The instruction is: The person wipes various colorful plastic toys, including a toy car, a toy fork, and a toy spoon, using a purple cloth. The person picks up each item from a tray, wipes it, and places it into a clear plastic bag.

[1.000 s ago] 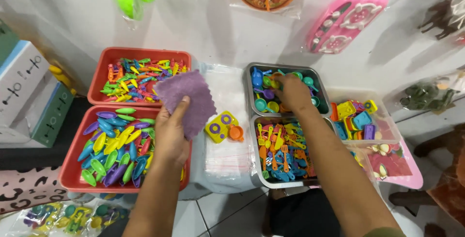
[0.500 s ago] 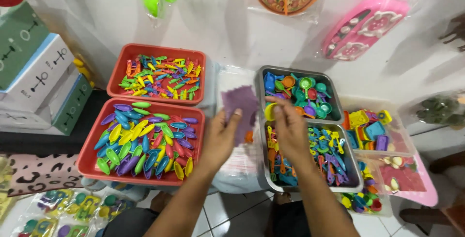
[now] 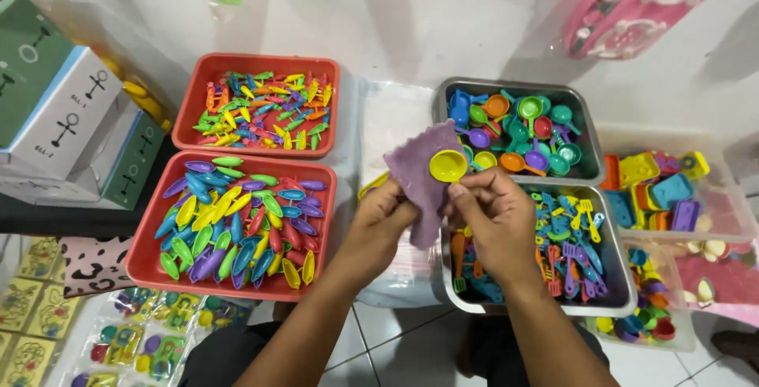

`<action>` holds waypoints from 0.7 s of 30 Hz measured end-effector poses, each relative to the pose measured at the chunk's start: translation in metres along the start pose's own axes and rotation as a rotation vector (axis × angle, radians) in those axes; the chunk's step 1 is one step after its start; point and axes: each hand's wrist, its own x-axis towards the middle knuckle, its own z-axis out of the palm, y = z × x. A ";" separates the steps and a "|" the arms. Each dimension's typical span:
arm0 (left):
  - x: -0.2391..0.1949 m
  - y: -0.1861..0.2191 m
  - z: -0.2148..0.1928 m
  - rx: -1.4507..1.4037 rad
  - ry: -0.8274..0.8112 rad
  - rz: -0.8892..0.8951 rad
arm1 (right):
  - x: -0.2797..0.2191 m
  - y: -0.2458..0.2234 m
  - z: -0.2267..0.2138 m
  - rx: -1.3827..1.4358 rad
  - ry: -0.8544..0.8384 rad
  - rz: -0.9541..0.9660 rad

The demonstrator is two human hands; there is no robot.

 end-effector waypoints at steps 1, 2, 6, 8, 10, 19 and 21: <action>-0.002 -0.004 0.002 0.005 -0.003 -0.011 | -0.003 0.000 0.001 0.006 0.008 0.007; -0.002 -0.008 0.004 0.031 0.014 0.038 | -0.005 -0.002 0.001 -0.046 -0.019 -0.002; 0.002 -0.008 0.011 0.119 0.150 0.067 | -0.009 0.000 0.000 -0.046 -0.112 -0.016; 0.001 -0.012 0.006 0.150 0.148 0.081 | -0.008 -0.001 -0.001 -0.028 -0.115 0.011; 0.001 -0.004 0.001 0.181 0.148 0.097 | -0.007 -0.003 -0.002 -0.010 -0.122 0.036; -0.002 0.010 -0.002 0.175 0.083 0.040 | -0.006 0.000 -0.003 0.063 -0.172 0.034; -0.003 0.002 -0.016 -0.098 -0.002 -0.064 | -0.005 -0.006 -0.004 0.058 -0.161 0.011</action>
